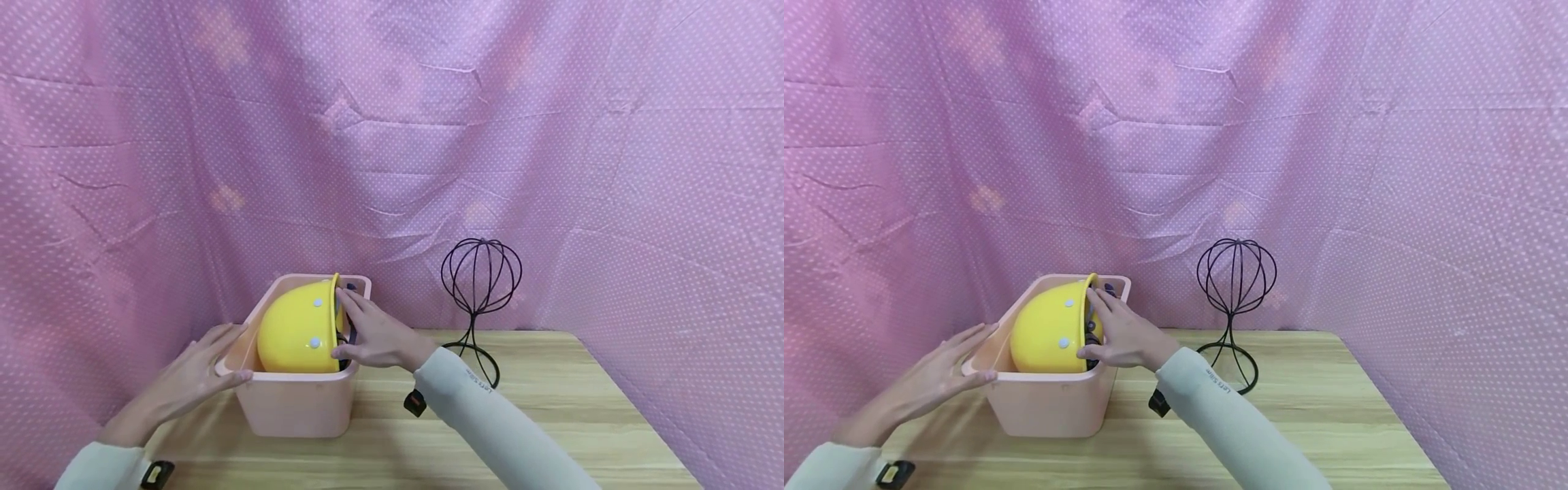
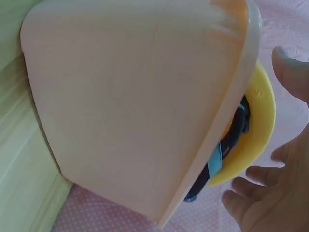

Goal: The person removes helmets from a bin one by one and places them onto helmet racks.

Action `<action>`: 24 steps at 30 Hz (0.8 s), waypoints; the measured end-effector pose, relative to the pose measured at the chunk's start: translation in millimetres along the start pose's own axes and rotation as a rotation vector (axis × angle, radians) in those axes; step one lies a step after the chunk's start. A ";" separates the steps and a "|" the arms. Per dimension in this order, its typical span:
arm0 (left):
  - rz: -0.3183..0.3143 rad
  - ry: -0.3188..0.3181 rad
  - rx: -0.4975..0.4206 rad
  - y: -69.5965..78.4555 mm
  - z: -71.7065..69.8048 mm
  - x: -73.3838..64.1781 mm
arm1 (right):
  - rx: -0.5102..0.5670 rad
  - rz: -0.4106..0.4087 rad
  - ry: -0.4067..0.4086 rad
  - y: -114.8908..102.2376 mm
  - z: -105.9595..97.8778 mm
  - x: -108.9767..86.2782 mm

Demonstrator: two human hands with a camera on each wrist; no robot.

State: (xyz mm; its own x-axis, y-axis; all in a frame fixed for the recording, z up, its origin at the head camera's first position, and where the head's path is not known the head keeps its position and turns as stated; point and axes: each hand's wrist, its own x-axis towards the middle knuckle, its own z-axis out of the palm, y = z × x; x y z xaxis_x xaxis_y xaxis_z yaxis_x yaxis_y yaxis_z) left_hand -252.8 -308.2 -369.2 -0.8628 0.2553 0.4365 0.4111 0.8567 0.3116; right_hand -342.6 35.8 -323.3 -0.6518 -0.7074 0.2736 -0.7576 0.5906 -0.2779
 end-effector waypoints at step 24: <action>-0.094 0.045 -0.105 1.0 8.3 -6.4 | 0.168 0.092 -0.088 -25.2 14.7 14.5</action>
State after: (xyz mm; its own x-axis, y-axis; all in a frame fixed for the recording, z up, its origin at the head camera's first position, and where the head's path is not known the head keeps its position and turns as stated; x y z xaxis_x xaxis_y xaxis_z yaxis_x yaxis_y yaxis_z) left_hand -249.4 -305.2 -378.7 -0.8860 0.1537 0.4375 0.3593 0.8240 0.4381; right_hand -332.5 4.9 -326.0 -0.7071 -0.6886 0.1608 -0.6734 0.5864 -0.4502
